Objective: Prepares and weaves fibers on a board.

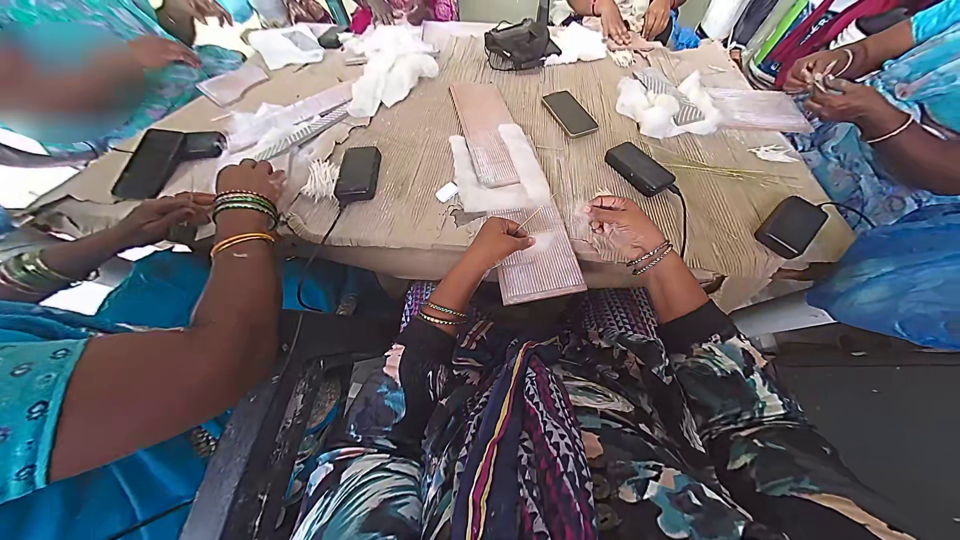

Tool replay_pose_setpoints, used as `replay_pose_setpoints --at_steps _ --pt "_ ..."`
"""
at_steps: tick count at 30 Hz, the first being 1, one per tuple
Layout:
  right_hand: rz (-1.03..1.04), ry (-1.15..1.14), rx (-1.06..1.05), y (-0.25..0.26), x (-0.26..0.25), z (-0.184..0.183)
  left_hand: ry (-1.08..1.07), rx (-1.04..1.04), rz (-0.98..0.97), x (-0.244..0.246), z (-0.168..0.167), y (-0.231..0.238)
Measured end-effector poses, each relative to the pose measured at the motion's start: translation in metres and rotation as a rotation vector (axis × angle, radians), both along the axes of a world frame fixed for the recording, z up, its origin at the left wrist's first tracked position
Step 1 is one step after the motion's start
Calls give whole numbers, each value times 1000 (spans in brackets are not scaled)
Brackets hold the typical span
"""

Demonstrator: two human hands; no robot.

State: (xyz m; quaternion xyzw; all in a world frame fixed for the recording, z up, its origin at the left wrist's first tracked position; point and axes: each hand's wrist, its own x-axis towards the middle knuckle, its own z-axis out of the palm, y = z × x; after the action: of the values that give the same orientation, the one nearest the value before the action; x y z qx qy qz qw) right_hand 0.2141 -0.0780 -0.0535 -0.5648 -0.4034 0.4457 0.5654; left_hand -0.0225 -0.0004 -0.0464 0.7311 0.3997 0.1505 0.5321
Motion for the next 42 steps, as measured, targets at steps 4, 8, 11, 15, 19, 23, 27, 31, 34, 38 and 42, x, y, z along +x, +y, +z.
replay_pose_setpoints --at_steps 4,8,11,15,19,23,27,31,34,38,42 --pt "131 -4 -44 -1 -17 3 -81 147 39 -7 -17 -3" --pt "152 -77 -72 0 -22 -1 269 214 179 12 3 19" --pt "228 -219 -41 -6 -15 -13 226 224 204 14 -8 28" --pt "288 -216 -95 -2 -19 -13 -27 376 235 0 -8 0" --pt "321 -127 -183 8 -35 7 -49 225 50 -1 9 -31" --pt "394 -57 -133 0 -37 3 -207 71 139 2 -17 -17" --pt "390 -55 -94 -11 -44 -3 -288 -27 188 -5 -21 -22" --pt "279 -75 -119 -12 -47 -2 -242 -49 210 -11 -20 -28" --pt "294 -261 -142 -6 -38 2 -138 25 176 -13 -22 -27" --pt "393 -689 64 7 -21 -28 49 137 168 -13 -26 -26" --pt "432 -1062 -103 26 -38 3 171 343 149 -22 -22 -36"
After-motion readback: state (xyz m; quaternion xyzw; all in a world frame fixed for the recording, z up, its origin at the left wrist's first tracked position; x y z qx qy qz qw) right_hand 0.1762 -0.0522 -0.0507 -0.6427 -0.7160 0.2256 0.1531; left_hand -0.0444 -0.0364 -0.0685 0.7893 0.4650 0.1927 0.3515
